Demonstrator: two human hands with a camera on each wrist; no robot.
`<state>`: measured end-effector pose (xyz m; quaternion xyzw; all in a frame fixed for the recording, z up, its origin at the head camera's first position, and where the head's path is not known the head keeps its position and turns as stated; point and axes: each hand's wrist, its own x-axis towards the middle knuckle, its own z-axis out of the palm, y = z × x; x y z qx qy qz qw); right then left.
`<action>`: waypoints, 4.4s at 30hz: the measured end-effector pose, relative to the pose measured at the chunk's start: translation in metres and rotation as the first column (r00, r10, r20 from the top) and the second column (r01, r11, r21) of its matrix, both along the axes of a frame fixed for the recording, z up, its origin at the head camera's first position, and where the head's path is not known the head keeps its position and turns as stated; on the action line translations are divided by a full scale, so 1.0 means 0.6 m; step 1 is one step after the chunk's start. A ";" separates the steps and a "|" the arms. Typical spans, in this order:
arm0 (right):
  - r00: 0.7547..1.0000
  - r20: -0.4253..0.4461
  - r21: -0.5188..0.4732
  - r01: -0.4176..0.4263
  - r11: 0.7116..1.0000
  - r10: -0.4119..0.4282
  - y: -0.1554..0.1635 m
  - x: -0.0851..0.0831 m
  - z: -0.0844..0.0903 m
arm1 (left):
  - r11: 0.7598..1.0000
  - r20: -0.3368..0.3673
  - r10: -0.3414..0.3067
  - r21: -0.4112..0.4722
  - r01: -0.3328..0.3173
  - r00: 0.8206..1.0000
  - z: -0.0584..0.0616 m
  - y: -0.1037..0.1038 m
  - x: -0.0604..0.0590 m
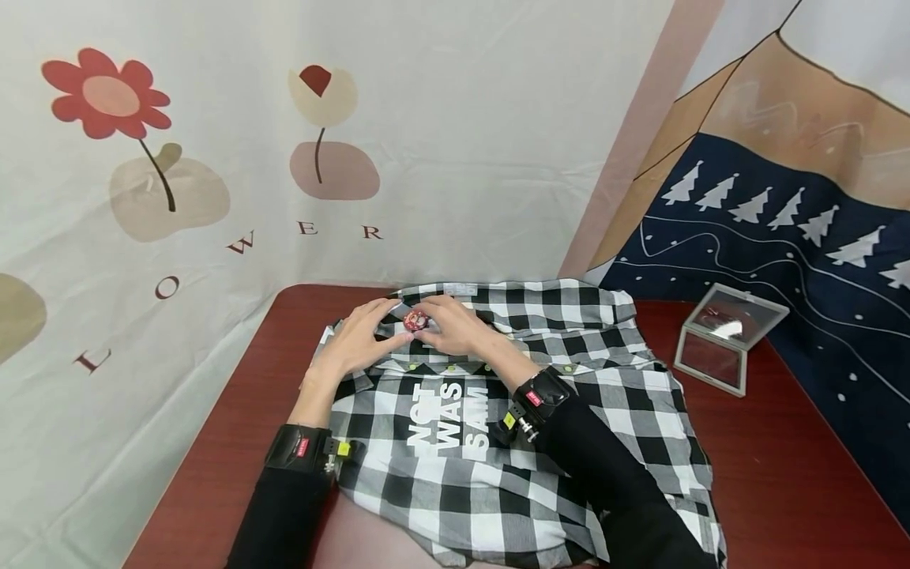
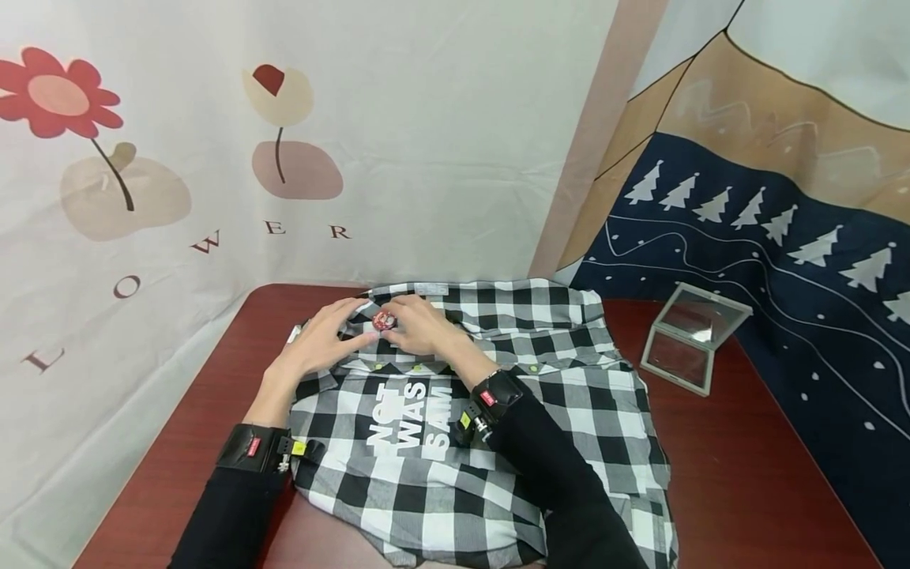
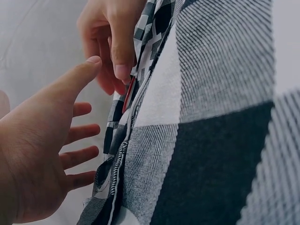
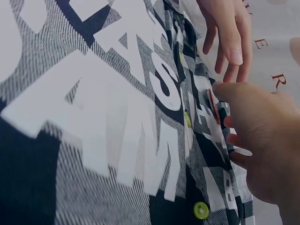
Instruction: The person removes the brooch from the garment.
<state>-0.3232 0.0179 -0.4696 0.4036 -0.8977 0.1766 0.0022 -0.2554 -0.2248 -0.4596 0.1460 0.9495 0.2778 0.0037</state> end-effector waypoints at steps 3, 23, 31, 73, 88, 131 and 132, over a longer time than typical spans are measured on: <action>1.000 -0.014 -0.011 -0.003 1.000 0.003 -0.005 -0.001 -0.006 | 1.000 0.014 0.000 0.001 0.000 1.000 -0.002 0.001 0.000; 0.995 -0.100 -0.067 0.008 0.998 -0.015 -0.018 -0.004 -0.031 | 0.999 0.056 -0.040 0.035 0.038 0.998 -0.015 -0.007 -0.007; 0.993 -0.118 -0.063 0.008 0.998 -0.015 -0.020 -0.005 -0.029 | 0.997 0.009 -0.056 0.053 0.055 0.998 -0.026 -0.013 -0.012; 0.982 0.182 -0.471 0.135 0.872 -0.054 -0.002 0.003 -0.016 | 0.986 -0.335 -0.035 0.143 0.088 0.942 -0.015 0.021 -0.011; 0.955 0.296 -0.488 0.182 0.854 -0.034 0.002 0.010 -0.014 | 0.976 -0.456 -0.023 0.182 0.119 0.890 -0.020 0.030 -0.015; 0.960 -0.277 -0.272 -0.037 0.962 -0.042 0.012 0.022 0.026 | 0.990 -0.494 0.012 0.128 0.060 0.870 -0.011 0.042 -0.017; 0.955 -0.292 -0.263 -0.036 0.964 -0.044 0.010 0.023 0.025 | 0.990 -0.491 0.011 0.125 0.058 0.871 -0.011 0.042 -0.017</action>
